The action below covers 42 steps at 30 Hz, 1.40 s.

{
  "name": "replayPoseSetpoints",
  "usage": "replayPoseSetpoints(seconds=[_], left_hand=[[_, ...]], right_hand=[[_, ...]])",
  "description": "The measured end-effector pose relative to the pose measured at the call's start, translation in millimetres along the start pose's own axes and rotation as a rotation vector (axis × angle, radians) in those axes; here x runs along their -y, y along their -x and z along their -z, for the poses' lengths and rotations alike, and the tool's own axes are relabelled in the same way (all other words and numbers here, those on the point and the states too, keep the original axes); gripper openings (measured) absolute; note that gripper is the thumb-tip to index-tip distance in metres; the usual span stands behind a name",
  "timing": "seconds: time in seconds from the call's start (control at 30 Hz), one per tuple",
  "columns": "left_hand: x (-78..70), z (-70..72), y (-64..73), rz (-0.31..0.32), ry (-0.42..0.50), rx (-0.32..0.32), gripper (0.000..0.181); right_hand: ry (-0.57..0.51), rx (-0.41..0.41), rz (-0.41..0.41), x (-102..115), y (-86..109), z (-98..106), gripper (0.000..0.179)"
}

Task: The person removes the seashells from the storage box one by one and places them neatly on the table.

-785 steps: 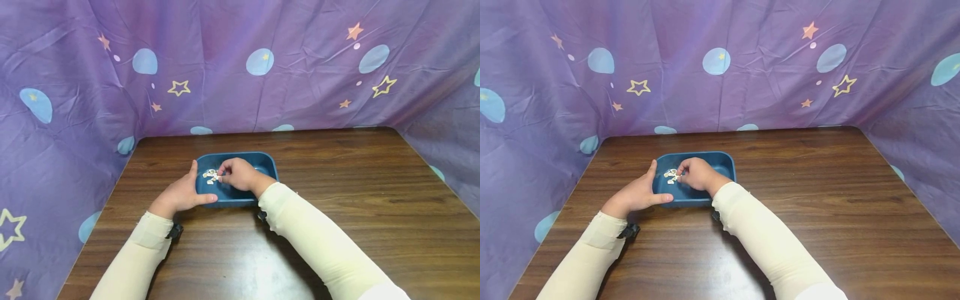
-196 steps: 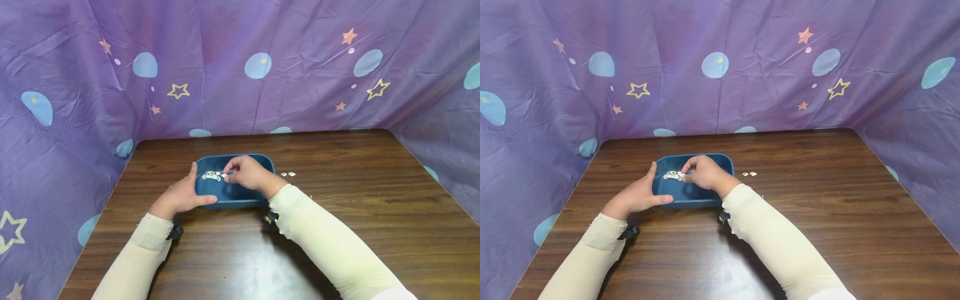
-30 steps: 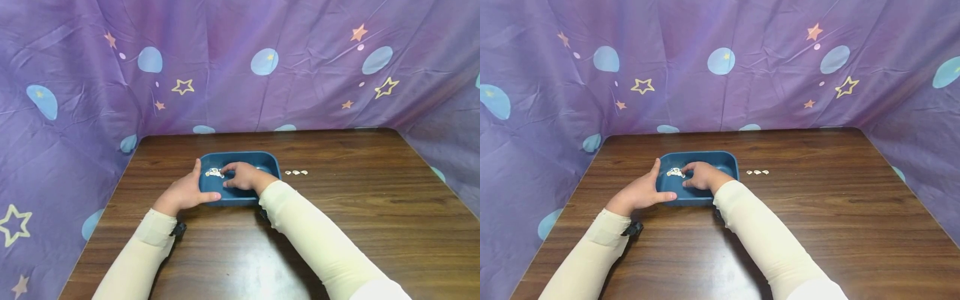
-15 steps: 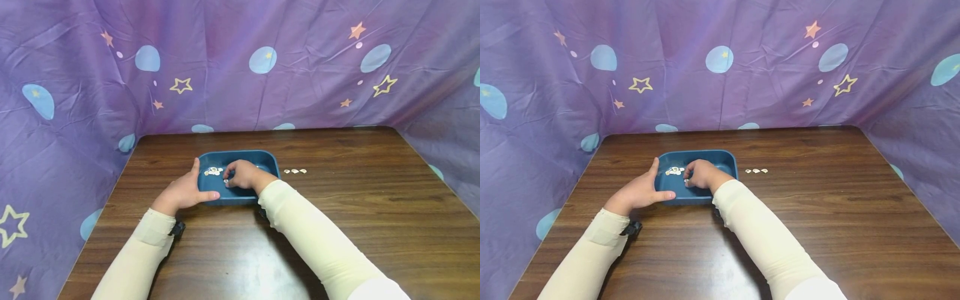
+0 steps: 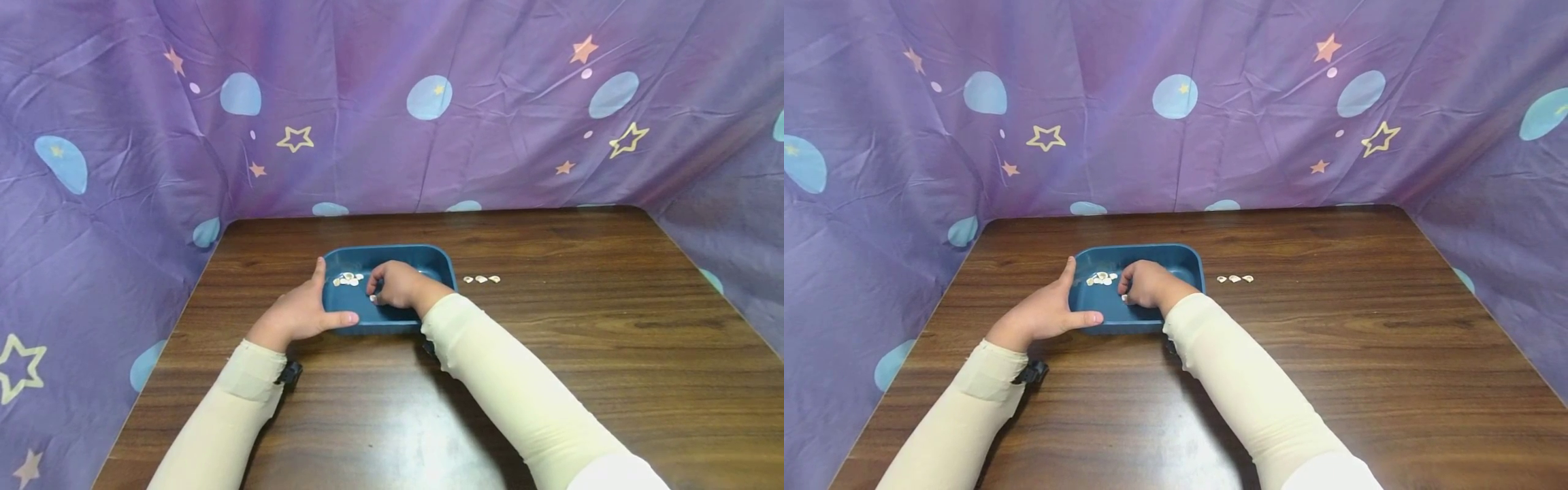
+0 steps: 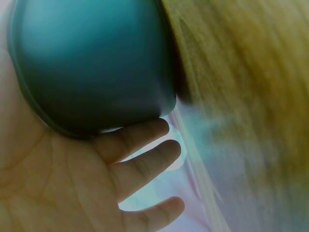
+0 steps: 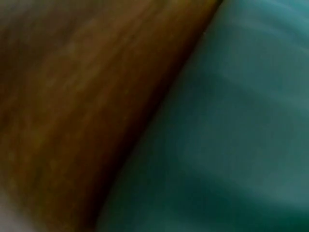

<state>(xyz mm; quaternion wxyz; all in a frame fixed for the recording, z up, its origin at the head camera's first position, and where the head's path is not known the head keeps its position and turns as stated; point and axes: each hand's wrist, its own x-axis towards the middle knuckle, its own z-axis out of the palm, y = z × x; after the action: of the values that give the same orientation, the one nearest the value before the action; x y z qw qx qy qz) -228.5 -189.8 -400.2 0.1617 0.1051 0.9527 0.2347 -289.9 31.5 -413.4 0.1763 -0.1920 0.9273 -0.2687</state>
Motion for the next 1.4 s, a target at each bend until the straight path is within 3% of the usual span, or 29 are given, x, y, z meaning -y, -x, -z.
replayPoseSetpoints(seconds=[0.3,0.73,1.4], left_hand=[[-0.5,-1.6,0.5,0.005,0.006,-0.002,0.134],[-0.1,-0.8,-0.6,0.007,0.011,-0.002,0.134],[-0.7,-0.8,-0.5,0.007,0.01,0.001,0.135]], right_hand=[[0.036,-0.035,0.021,-1.7,-0.7,-0.6,0.01],[-0.011,-0.015,-0.018,-1.3,-0.1,0.4,0.009],[0.022,-0.023,0.003,-1.5,0.3,1.8,0.01]])
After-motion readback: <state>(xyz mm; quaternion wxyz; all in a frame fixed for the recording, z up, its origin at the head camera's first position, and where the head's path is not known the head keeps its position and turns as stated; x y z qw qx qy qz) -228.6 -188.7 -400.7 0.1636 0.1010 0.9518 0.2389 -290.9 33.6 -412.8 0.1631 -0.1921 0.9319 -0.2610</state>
